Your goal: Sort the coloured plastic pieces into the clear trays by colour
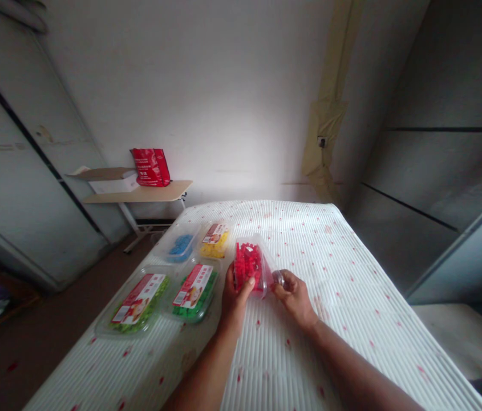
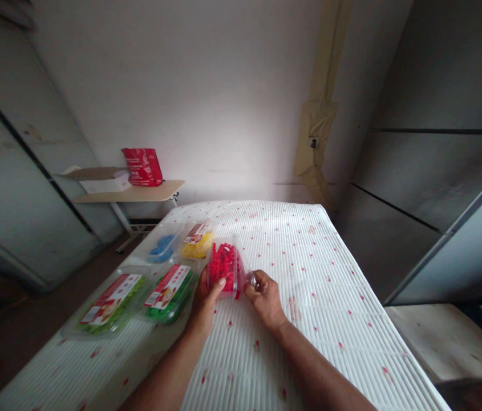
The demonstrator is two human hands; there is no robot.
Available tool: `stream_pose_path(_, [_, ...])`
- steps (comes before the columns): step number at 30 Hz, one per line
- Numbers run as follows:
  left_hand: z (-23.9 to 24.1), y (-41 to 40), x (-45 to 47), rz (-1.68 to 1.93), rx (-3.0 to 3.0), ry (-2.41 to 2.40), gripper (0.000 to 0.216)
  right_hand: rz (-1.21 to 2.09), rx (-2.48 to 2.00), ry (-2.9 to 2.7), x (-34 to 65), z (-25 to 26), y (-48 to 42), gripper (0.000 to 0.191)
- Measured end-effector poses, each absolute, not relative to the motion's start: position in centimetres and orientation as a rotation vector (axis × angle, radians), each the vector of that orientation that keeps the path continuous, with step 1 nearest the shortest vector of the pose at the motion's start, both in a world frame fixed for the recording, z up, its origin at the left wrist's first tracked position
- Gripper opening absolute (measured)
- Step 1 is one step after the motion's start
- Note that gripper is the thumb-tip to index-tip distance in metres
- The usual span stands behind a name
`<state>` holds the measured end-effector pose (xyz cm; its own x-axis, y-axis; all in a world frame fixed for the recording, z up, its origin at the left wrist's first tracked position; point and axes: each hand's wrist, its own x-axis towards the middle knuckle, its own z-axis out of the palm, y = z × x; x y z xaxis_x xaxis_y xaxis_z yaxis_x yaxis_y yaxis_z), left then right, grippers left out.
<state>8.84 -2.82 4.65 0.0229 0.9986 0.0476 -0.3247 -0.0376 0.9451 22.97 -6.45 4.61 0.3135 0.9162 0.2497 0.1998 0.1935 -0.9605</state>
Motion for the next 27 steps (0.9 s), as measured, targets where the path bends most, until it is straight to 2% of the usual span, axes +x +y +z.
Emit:
stream_pose_path(7, [6.0, -3.4, 8.5, 1.353, 1.02, 0.908, 0.054, 0.858, -1.256, -1.009, 23.6, 4.7, -6.1, 0.009])
stream_pose_path(14, [5.8, -3.4, 8.2, 1.321, 1.091, 1.001, 0.051, 0.831, -1.279, -0.965, 24.2, 4.7, -6.1, 0.011])
stream_pose_path(22, [5.7, -3.6, 8.1, 1.267, 1.07, 1.117, 0.054, 0.802, -1.297, -0.894, 25.4, 4.6, -5.8, 0.023])
stream_pose_path(27, [5.1, -3.3, 7.9, 1.274, 1.087, 1.127, 0.054, 0.823, -1.307, -0.859, 25.7, 4.5, -5.6, 0.022])
